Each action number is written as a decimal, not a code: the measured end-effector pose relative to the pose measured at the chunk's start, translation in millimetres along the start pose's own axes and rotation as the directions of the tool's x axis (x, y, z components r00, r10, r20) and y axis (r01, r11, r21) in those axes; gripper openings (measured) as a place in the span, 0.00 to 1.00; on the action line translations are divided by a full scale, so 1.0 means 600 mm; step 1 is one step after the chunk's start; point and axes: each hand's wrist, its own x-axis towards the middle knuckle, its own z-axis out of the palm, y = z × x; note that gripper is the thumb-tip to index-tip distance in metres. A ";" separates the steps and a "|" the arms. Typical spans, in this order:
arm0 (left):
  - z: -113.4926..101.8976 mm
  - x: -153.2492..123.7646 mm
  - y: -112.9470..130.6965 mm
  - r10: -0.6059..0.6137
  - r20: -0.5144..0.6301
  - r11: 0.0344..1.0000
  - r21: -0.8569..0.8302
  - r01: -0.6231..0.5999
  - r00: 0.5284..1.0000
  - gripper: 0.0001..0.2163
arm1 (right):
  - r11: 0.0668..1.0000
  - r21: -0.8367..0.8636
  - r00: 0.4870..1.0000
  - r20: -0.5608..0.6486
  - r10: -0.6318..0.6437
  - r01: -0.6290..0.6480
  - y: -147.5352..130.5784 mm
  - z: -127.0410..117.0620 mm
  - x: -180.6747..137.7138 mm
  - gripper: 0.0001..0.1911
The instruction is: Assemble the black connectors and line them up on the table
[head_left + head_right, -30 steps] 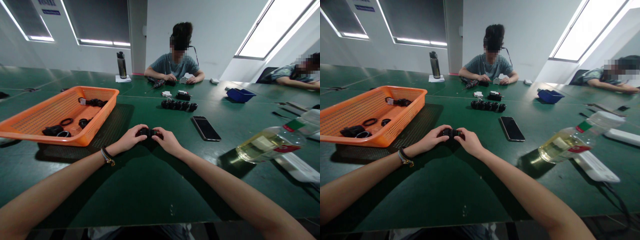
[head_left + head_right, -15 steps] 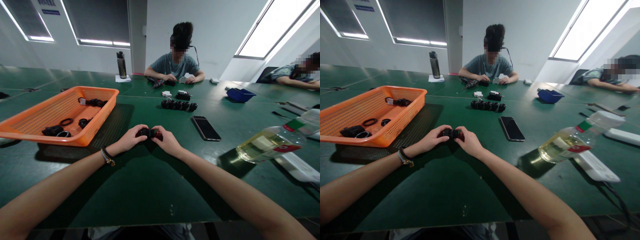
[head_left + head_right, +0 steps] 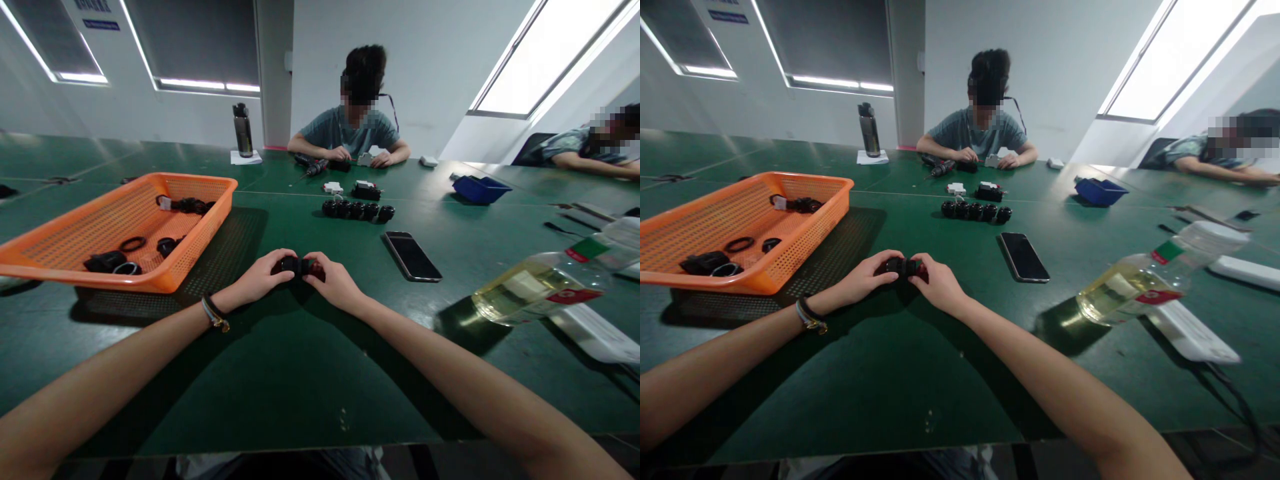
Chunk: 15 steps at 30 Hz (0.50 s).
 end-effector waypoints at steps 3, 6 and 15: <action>0.000 0.000 0.001 0.003 -0.003 1.000 0.003 -0.003 1.000 0.19 | 1.000 0.001 1.000 0.000 -0.002 0.002 0.000 0.000 0.000 0.15; 0.000 0.000 0.002 0.004 -0.005 1.000 0.008 -0.004 1.000 0.18 | 1.000 -0.001 1.000 0.002 0.001 -0.001 -0.001 -0.001 -0.001 0.15; -0.001 0.000 0.006 0.009 -0.006 1.000 0.014 -0.009 1.000 0.18 | 1.000 0.013 1.000 0.008 0.001 -0.001 -0.001 -0.002 -0.001 0.15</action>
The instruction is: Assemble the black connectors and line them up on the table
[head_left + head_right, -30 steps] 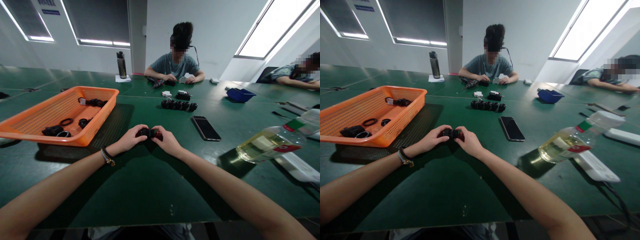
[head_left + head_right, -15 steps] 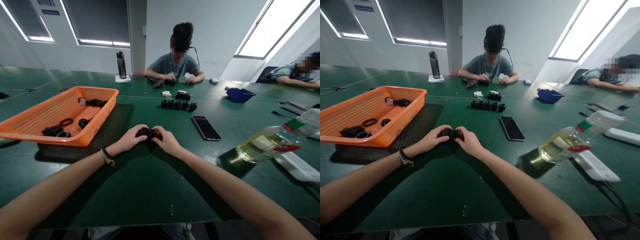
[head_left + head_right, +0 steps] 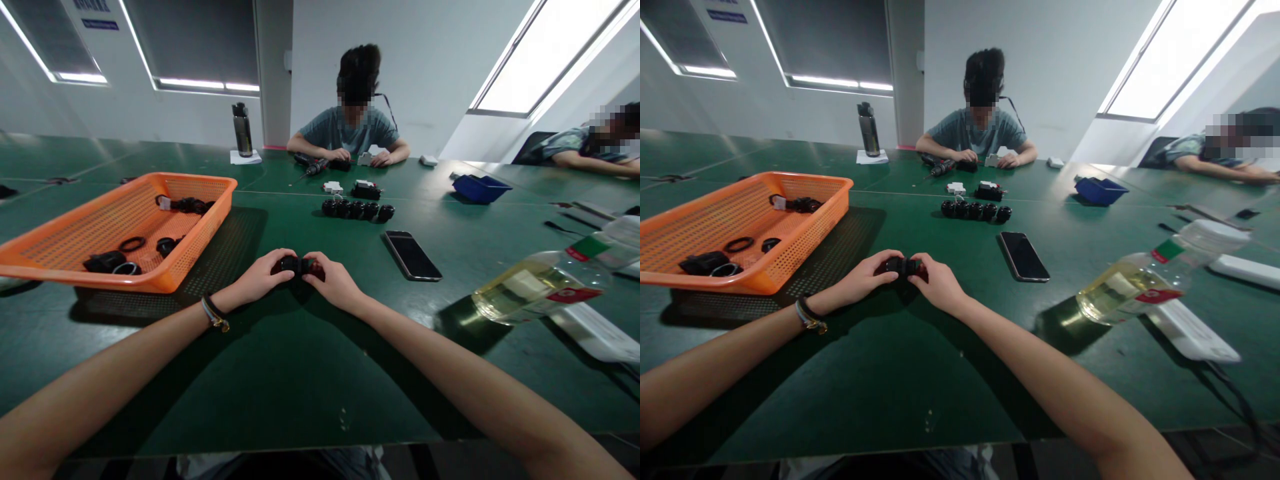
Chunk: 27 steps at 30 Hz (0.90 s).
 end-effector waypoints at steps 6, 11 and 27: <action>0.000 -0.001 -0.001 0.006 0.000 1.000 0.001 -0.006 1.000 0.18 | 1.000 -0.015 1.000 0.008 0.005 -0.005 -0.002 -0.001 0.000 0.14; 0.002 0.000 -0.003 0.000 -0.003 1.000 0.010 0.000 1.000 0.19 | 1.000 -0.022 1.000 -0.005 0.004 -0.004 0.001 0.001 0.001 0.15; 0.001 0.000 -0.001 0.001 -0.001 1.000 0.031 -0.001 1.000 0.19 | 1.000 -0.020 1.000 0.001 0.005 -0.005 0.000 0.001 0.001 0.14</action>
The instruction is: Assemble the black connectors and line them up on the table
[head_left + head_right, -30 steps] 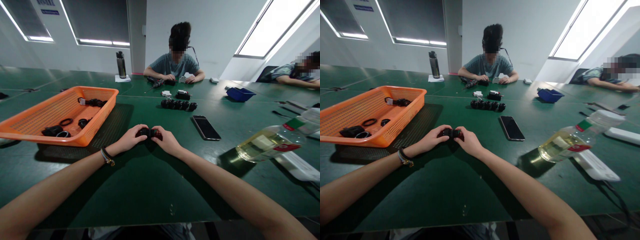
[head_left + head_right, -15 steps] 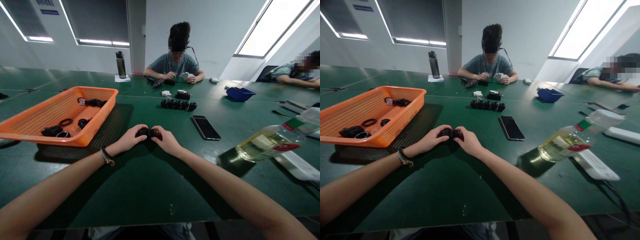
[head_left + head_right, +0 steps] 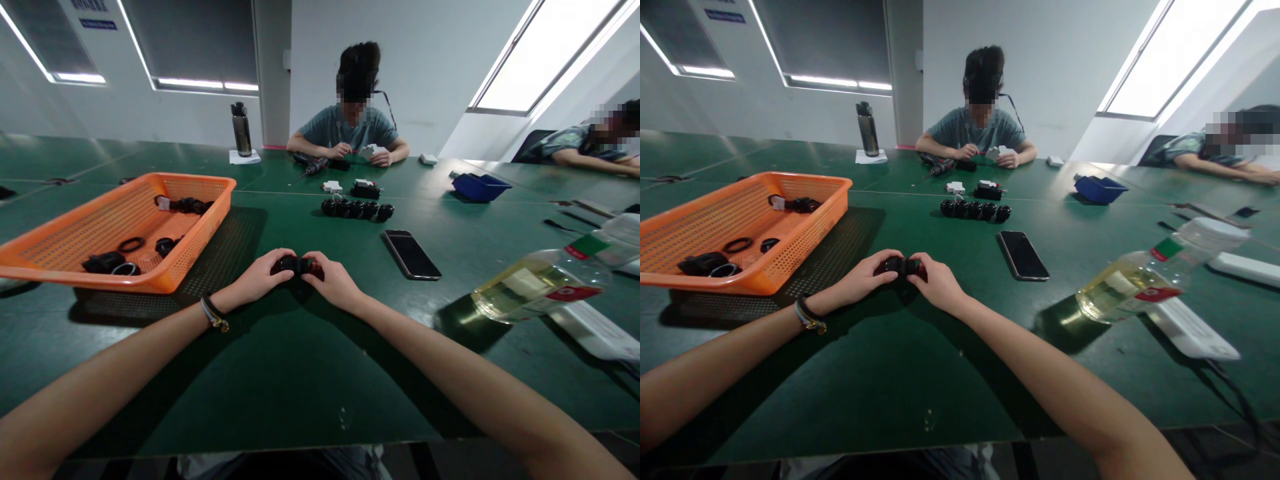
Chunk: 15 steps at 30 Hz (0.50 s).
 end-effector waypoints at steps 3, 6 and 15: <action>-0.001 0.000 0.000 0.002 0.002 1.000 0.000 -0.002 1.000 0.18 | 1.000 -0.006 1.000 0.002 0.000 0.000 -0.001 -0.001 0.000 0.14; 0.000 0.000 -0.001 0.004 -0.002 1.000 -0.001 -0.004 1.000 0.18 | 1.000 -0.009 1.000 0.004 -0.002 0.002 -0.001 -0.001 0.000 0.14; 0.001 0.000 0.000 0.012 -0.003 1.000 -0.001 -0.012 1.000 0.18 | 1.000 -0.014 1.000 0.013 0.018 -0.017 -0.001 0.000 0.000 0.14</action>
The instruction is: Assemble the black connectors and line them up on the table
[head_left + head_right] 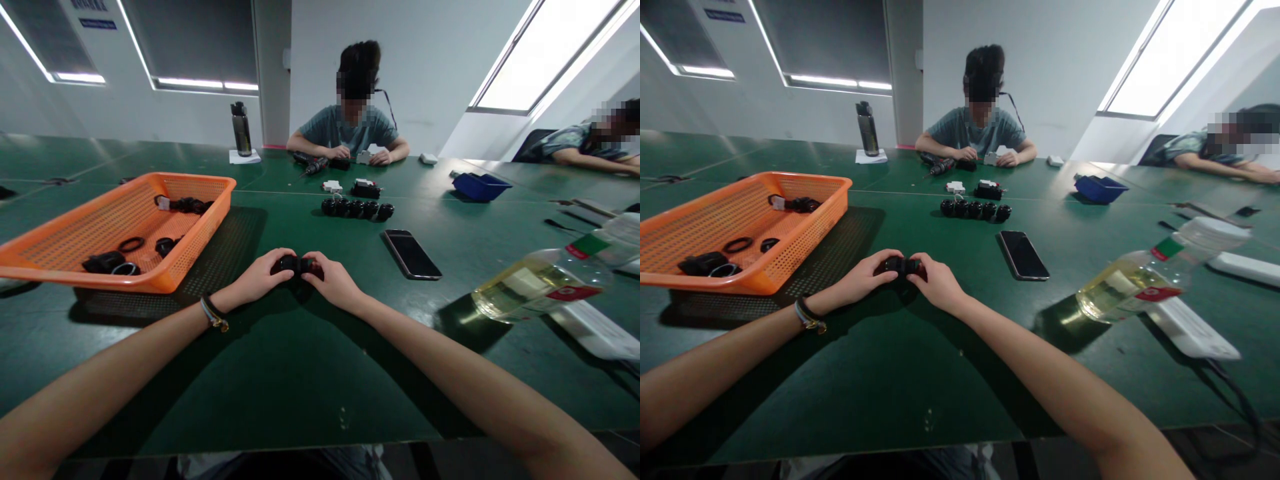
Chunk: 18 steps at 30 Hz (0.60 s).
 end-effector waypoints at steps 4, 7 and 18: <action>0.000 0.000 -0.001 0.008 -0.003 1.000 -0.012 -0.008 1.000 0.19 | 1.000 -0.001 1.000 -0.003 -0.006 0.006 0.001 0.000 0.000 0.14; 0.000 0.000 -0.001 0.008 -0.002 1.000 -0.012 -0.008 1.000 0.19 | 1.000 -0.001 1.000 -0.009 -0.008 0.008 0.001 0.001 0.000 0.14; -0.001 0.000 0.000 -0.007 0.002 1.000 -0.005 0.007 1.000 0.18 | 1.000 -0.012 1.000 0.006 -0.002 0.002 -0.001 -0.001 0.000 0.13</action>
